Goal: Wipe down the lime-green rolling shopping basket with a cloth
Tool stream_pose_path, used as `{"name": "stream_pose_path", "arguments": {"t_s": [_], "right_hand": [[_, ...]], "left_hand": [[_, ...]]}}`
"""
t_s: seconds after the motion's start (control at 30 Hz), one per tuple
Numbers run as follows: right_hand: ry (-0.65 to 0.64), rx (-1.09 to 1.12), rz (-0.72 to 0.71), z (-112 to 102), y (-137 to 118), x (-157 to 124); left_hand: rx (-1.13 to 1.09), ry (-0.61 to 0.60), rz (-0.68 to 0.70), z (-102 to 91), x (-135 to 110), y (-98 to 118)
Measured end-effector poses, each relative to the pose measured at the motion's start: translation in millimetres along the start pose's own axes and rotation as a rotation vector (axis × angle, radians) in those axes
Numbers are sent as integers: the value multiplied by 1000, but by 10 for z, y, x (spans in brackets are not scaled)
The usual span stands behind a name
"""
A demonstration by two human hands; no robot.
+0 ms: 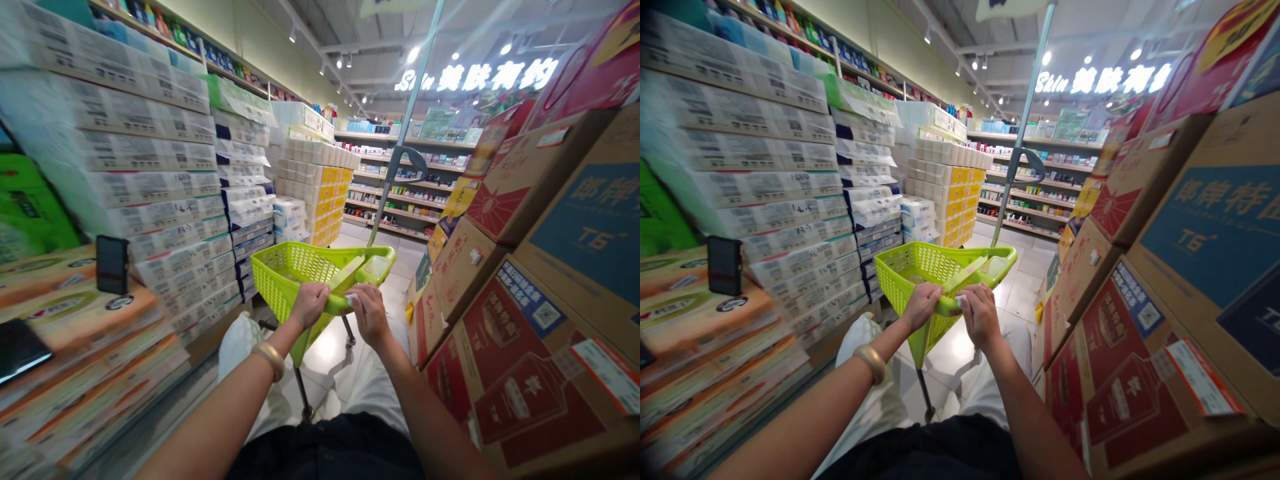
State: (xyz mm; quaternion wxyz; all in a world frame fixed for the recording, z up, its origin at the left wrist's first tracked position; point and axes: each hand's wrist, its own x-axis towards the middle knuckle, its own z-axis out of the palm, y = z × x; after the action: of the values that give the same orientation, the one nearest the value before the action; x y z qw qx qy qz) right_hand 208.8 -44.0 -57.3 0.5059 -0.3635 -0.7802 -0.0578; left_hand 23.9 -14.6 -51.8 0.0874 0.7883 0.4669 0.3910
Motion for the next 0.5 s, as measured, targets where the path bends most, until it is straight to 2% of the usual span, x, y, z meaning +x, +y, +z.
{"name": "stream_pose_path", "arguments": {"t_s": [0.1,0.2,0.3,0.37,0.5], "right_hand": [[76,30,100,-18,88,72],[83,33,137,34,-47,84],[11,33,72,95,-278,59],[-47,34,4,98,-339,63],[-118,67,-62,7,-126,151]], "left_hand": [[-7,13,-19,-5,11,-14],[-12,16,-25,-21,-1,-7],[-18,10,-30,-67,-27,-15],[-23,5,-34,-107,-44,-39],[-34,-4,-45,-158,-54,-107]]}}
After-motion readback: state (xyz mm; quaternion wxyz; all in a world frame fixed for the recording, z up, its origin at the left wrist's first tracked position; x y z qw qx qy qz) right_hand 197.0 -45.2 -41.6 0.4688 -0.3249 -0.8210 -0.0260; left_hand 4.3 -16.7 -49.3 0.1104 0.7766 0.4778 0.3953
